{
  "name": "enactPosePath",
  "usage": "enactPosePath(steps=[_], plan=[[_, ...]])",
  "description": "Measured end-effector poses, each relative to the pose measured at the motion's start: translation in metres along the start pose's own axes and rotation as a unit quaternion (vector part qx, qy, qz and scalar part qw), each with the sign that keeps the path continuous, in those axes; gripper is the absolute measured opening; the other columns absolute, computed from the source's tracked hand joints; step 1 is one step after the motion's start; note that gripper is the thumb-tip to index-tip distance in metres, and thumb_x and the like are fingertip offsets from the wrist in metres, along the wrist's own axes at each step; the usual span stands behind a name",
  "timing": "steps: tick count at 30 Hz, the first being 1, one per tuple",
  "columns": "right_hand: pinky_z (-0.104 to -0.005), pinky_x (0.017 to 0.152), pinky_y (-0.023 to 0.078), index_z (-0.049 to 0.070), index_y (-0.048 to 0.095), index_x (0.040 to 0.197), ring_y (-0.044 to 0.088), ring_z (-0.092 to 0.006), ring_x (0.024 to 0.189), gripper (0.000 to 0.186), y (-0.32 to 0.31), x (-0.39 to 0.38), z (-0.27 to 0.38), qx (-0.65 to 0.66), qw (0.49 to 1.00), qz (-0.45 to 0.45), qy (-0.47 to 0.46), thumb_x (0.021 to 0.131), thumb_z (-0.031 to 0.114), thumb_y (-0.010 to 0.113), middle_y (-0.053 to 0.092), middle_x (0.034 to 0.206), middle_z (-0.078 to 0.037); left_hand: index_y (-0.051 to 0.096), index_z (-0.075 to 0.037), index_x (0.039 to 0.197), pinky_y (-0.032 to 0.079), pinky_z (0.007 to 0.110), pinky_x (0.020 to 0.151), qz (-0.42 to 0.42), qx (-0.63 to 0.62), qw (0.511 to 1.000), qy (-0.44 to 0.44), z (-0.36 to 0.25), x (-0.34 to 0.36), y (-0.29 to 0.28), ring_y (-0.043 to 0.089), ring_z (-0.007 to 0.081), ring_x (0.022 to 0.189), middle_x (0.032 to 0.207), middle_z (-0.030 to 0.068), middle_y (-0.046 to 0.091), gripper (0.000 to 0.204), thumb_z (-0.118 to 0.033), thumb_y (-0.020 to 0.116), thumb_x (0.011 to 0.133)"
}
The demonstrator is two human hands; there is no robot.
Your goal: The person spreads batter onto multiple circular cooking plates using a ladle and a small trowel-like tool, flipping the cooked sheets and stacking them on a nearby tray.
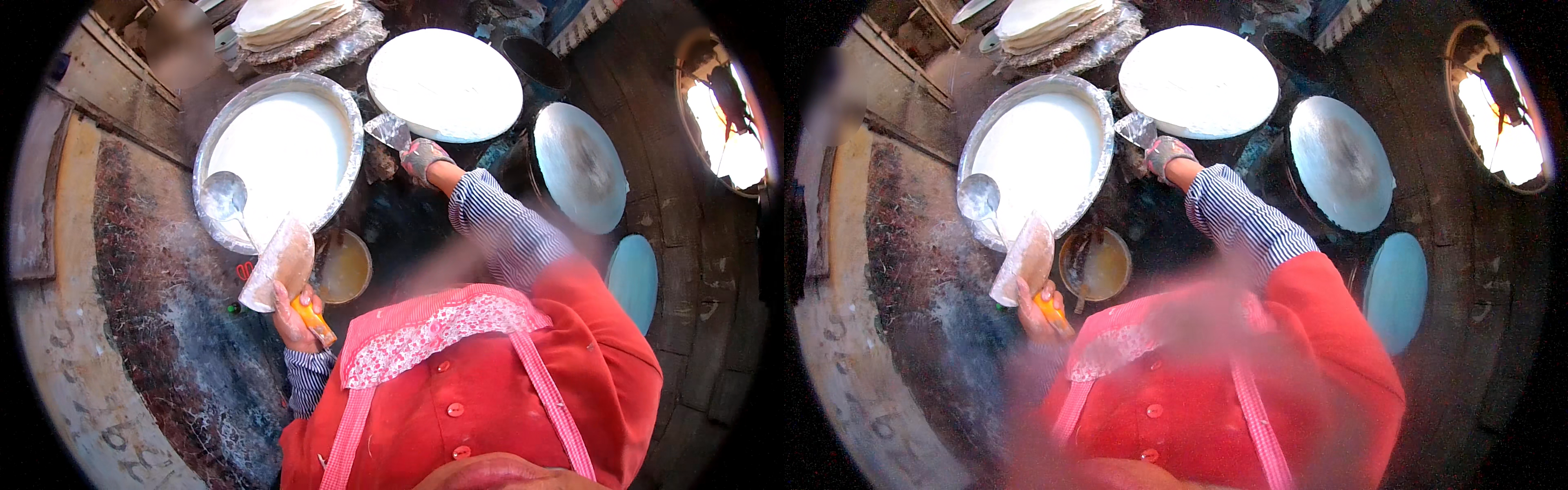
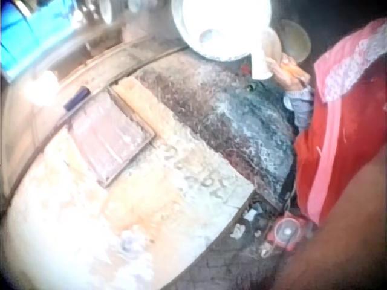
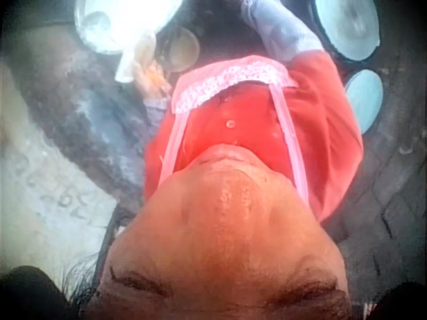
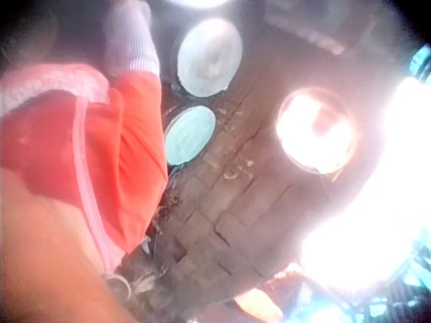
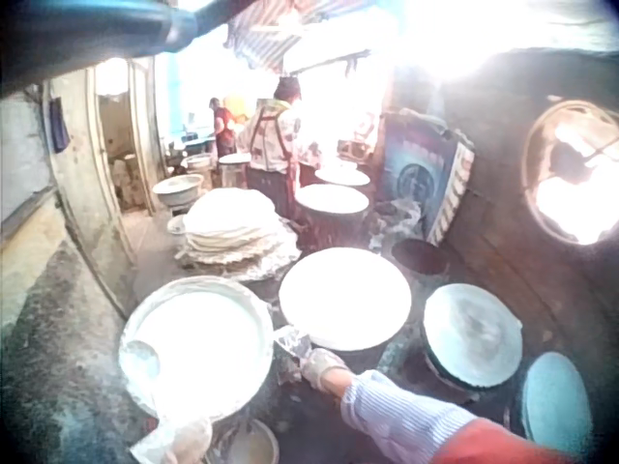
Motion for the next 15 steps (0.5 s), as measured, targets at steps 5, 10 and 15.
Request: enactPosePath(steps=[5, 10, 15], plan=[[-0.0346, 0.069, 0.051, 0.009, 0.067, 0.09, 0.064, -0.0265, 0.086, 0.02, 0.0, 0.072, -0.021, 0.059, 0.994, -0.025, 0.091, 0.076, 0.017, 0.056, 0.066, 0.09, -0.013, 0.044, -0.003, 0.117, 0.038, 0.02, 0.044, -0.02, 0.01, 0.999, 0.034, -0.007, -0.011, 0.004, 0.04, 0.0074, 0.057, 0.093, 0.0013, 0.053, 0.048, -0.04, 0.05, 0.088], [-0.0338, 0.07, 0.051, 0.009, 0.065, 0.096, 0.063, -0.0276, 0.087, 0.023, -0.051, 0.099, -0.022, 0.039, 0.998, -0.025, 0.047, 0.079, 0.02, 0.054, 0.065, 0.094, -0.014, 0.044, -0.001, 0.115, 0.039, 0.021, 0.043, -0.024, 0.029, 0.999, 0.031, -0.011, -0.016, -0.011, 0.041, 0.0078, 0.058, 0.093, 0.0032, 0.054, 0.049, -0.041, 0.052, 0.087], [-0.0325, 0.065, 0.049, 0.006, 0.056, 0.102, 0.059, -0.023, 0.071, 0.029, -0.045, 0.048, -0.032, 0.403, 0.869, -0.16, 0.237, 0.086, 0.029, 0.049, 0.06, 0.084, -0.012, 0.044, -0.002, 0.115, 0.039, 0.021, 0.043, -0.008, 0.053, 0.998, 0.023, -0.015, -0.01, -0.003, 0.042, 0.0085, 0.059, 0.094, 0.0032, 0.054, 0.048, -0.04, 0.053, 0.086]])
Point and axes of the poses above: each hand's wrist, its own x-axis towards the middle knuckle, its own y-axis out of the palm, z = x × y, the point moved 8 cm from there along x, towards the middle knuckle
